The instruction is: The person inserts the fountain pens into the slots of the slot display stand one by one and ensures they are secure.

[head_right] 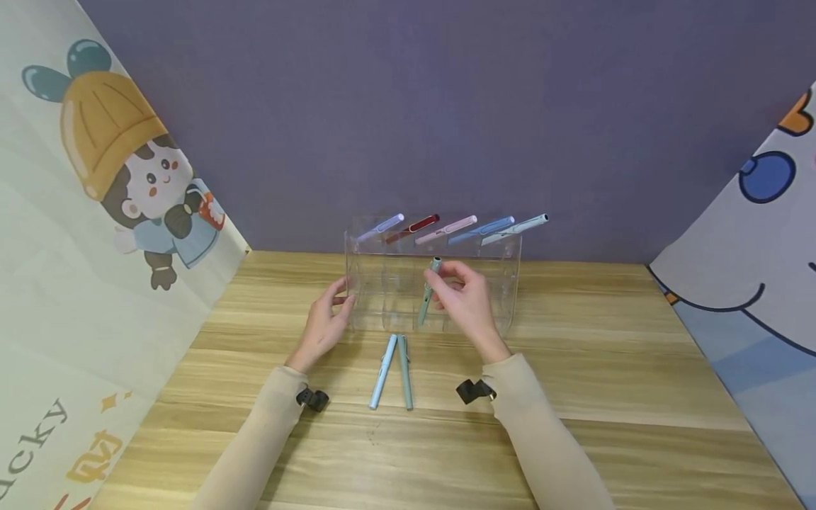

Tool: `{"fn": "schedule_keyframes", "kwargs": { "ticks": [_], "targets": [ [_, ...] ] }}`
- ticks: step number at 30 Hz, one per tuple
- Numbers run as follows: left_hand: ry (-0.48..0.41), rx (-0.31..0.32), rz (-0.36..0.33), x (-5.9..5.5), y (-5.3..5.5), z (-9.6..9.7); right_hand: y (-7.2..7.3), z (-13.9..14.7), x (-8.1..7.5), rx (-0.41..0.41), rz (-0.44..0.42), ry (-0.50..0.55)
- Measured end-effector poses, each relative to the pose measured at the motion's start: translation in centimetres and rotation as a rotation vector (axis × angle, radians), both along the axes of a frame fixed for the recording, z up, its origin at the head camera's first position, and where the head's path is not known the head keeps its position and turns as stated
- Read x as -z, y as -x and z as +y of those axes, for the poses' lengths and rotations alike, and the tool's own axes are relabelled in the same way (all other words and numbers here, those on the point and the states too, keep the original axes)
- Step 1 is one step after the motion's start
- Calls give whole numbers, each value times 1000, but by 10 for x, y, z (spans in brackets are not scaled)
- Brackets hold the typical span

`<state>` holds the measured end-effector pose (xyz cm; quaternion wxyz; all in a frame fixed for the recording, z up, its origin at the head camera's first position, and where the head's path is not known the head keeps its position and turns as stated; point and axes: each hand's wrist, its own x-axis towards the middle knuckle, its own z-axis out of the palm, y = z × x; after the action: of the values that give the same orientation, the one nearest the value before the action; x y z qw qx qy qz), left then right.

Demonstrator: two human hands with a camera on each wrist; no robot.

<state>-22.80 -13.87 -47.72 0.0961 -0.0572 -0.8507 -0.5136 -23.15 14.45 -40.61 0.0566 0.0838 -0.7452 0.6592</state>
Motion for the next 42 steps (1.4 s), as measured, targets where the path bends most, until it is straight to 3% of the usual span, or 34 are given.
{"fn": "schedule_keyframes", "kwargs": {
  "ticks": [18, 36, 42],
  "targets": [
    [-9, -11, 11, -1, -1, 1, 2, -15, -6, 10, 52, 65],
    [-4, -4, 8, -1, -1, 1, 7, -31, -12, 34, 51, 344],
    [-13, -3, -9, -1, -1, 1, 10, -37, -5, 38, 31, 348]
  ]
}}
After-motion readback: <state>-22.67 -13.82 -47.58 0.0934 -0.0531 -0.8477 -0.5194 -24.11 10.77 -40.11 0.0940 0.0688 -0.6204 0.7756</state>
